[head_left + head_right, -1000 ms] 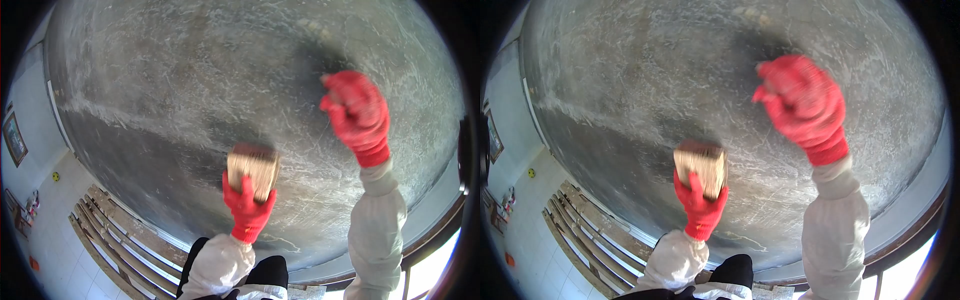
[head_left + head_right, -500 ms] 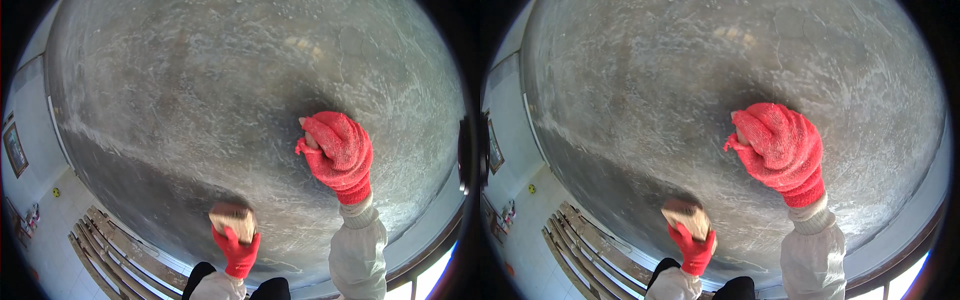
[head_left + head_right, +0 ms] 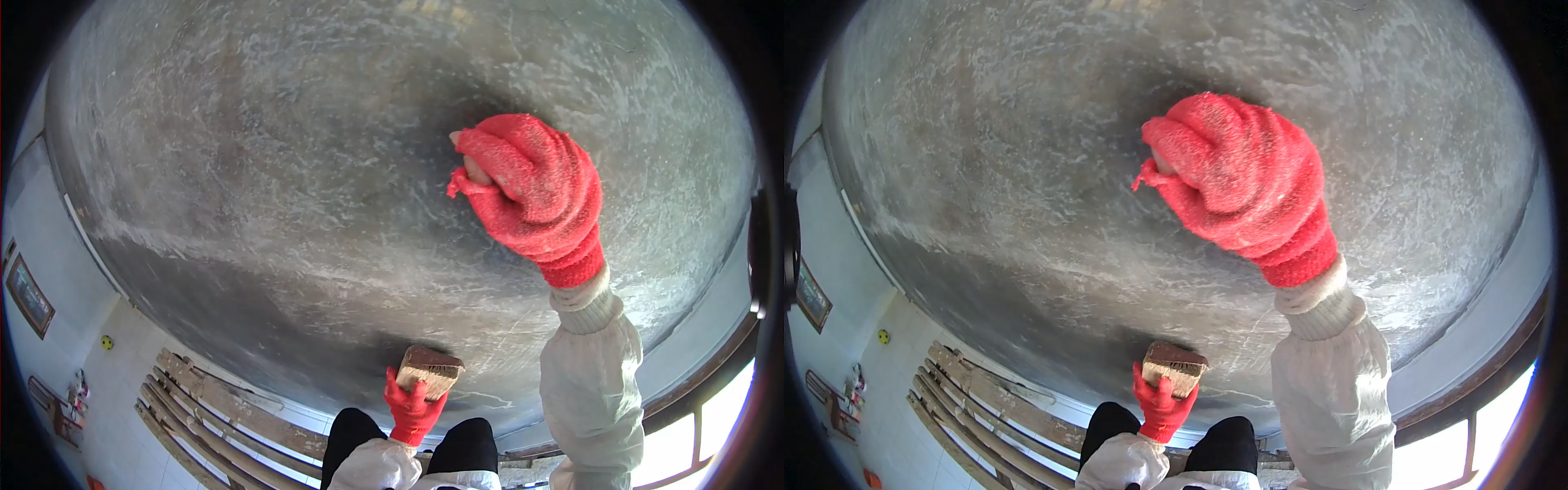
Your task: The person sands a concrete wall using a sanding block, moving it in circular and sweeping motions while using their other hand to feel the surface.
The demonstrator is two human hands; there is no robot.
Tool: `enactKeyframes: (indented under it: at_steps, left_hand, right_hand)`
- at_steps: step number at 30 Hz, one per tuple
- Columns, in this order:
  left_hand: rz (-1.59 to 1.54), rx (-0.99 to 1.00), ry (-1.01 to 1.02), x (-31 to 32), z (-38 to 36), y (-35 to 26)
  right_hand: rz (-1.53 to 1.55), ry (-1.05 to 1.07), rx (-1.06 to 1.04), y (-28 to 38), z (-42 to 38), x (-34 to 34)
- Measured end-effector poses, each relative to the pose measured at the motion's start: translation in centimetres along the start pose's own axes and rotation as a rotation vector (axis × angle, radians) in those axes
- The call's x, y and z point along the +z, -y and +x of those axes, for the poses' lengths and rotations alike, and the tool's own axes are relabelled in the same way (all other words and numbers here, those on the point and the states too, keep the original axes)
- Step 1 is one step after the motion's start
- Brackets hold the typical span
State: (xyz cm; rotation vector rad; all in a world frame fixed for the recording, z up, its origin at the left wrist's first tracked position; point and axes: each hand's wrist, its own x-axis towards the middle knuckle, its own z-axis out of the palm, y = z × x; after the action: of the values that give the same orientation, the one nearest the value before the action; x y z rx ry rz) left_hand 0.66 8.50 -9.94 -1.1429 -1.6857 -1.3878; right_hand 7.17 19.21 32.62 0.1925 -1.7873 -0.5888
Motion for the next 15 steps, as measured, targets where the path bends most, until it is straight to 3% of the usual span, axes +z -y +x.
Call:
enactKeyframes:
  at_steps: [4,9,12,15]
  left_hand:
    - [-0.029,0.067,-0.203,-0.3,10.7,-4.2]
    - [0.023,0.087,-0.167,-4.5,23.7,-7.5]
    - [0.022,0.099,-0.162,-4.3,20.8,-5.7]
    - [0.020,0.086,-0.120,-2.5,11.6,-0.8]
  right_hand:
    - [-0.041,-0.022,-0.011,-0.2,-0.3,0.2]
    - [-0.010,-0.027,-0.014,-0.1,-0.1,0.1]
    - [-0.042,0.017,0.026,-0.1,-0.2,0.1]
    - [-0.021,0.010,0.034,-0.1,-0.3,0.0]
